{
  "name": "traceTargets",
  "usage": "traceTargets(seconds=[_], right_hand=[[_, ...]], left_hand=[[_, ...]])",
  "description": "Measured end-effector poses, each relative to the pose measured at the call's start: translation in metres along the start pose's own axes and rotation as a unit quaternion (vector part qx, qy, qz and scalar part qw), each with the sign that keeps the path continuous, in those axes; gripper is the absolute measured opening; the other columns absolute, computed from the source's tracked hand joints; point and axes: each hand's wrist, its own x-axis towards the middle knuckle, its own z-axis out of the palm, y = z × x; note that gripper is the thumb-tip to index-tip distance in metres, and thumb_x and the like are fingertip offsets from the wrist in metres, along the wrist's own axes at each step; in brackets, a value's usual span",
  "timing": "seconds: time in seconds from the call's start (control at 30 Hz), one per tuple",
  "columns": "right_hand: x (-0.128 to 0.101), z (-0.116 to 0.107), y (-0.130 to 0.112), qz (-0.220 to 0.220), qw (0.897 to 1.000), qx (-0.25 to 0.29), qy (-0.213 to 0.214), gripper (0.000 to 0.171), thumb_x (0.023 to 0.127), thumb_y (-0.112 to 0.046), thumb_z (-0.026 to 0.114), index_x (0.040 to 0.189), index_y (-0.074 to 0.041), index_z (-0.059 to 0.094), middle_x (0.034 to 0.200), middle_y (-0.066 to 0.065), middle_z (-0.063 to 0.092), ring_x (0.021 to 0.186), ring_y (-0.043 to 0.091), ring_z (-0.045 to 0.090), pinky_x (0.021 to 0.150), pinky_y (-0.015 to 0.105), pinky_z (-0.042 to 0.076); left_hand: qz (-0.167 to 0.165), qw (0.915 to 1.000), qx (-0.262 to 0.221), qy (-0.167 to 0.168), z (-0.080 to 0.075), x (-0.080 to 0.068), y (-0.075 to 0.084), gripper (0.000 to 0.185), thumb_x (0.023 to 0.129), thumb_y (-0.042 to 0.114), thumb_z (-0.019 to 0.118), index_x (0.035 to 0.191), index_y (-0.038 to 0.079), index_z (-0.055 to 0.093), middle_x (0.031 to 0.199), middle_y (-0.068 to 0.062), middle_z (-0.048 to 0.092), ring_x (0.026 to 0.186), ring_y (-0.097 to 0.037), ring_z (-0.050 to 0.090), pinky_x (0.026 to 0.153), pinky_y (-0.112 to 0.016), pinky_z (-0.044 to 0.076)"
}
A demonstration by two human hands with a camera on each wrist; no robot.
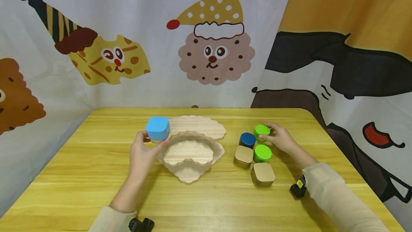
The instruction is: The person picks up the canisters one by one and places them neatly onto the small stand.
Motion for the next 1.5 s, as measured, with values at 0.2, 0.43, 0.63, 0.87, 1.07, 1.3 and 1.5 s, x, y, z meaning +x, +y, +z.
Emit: traceTargets(seconds=[0.2,0.43,0.63,0.87,1.07,1.3,1.5], right_hand=[[-0.001,-0.008,-0.005,0.006,1.0,-0.008,0.021,0.068,0.086,-0.041,0.07,0.136,0.0,0.047,0.116,0.016,0.056,0.103,0.032,0.05,0.073,0.038,0.046],[-0.002,-0.021,-0.02,-0.007,0.999,-0.015,0.051,0.068,0.088,-0.039,0.069,0.136,0.003,0.046,0.117,0.02,0.056,0.102,0.033,0.049,0.075,0.04,0.042],[-0.004,-0.029,-0.034,-0.013,0.997,-0.015,0.071,0.067,0.088,-0.038,0.069,0.136,0.003,0.046,0.114,0.019,0.055,0.103,0.034,0.048,0.075,0.042,0.041],[-0.005,-0.032,-0.051,-0.028,0.995,-0.018,0.091,0.065,0.087,-0.038,0.07,0.135,0.0,0.048,0.111,0.017,0.056,0.103,0.034,0.049,0.069,0.04,0.043],[-0.008,-0.032,-0.074,-0.056,0.993,-0.012,0.102,0.061,0.087,-0.035,0.071,0.134,-0.004,0.051,0.11,0.014,0.057,0.099,0.033,0.049,0.062,0.036,0.041],[-0.01,-0.029,-0.102,-0.087,0.99,0.006,0.111,0.056,0.086,-0.03,0.073,0.132,-0.006,0.053,0.111,0.01,0.057,0.098,0.025,0.048,0.076,0.039,0.039],[-0.011,-0.028,-0.129,-0.123,0.985,0.016,0.12,0.053,0.084,-0.025,0.076,0.129,-0.006,0.056,0.11,0.009,0.058,0.095,0.02,0.046,0.075,0.039,0.035]], left_hand=[[0.003,1.0,0.002,0.0,0.0,0.001,0.001,0.064,0.074,0.029,0.085,0.116,-0.005,0.052,0.107,-0.017,0.059,0.101,-0.031,0.051,0.078,-0.04,0.038],[0.001,1.0,-0.005,-0.005,0.0,0.002,0.001,0.063,0.074,0.027,0.084,0.117,-0.005,0.051,0.108,-0.016,0.058,0.101,-0.03,0.05,0.078,-0.04,0.038],[0.002,1.0,-0.005,-0.004,0.0,0.002,0.001,0.063,0.074,0.027,0.084,0.117,-0.006,0.051,0.107,-0.017,0.058,0.101,-0.031,0.05,0.077,-0.04,0.038],[-0.006,1.0,-0.004,-0.007,-0.001,0.001,0.002,0.067,0.074,0.033,0.084,0.118,-0.005,0.051,0.108,-0.016,0.058,0.102,-0.033,0.05,0.078,-0.04,0.037],[-0.004,1.0,-0.002,-0.005,-0.001,0.0,0.002,0.066,0.074,0.032,0.084,0.117,-0.005,0.051,0.108,-0.016,0.058,0.102,-0.03,0.05,0.079,-0.04,0.037],[0.0,1.0,0.001,-0.003,-0.001,-0.001,0.001,0.064,0.074,0.031,0.084,0.116,-0.005,0.052,0.107,-0.016,0.059,0.1,-0.029,0.05,0.079,-0.04,0.037],[0.001,1.0,0.0,-0.004,-0.001,-0.001,0.001,0.066,0.074,0.033,0.084,0.117,-0.005,0.052,0.107,-0.016,0.058,0.101,-0.03,0.05,0.079,-0.04,0.037]])
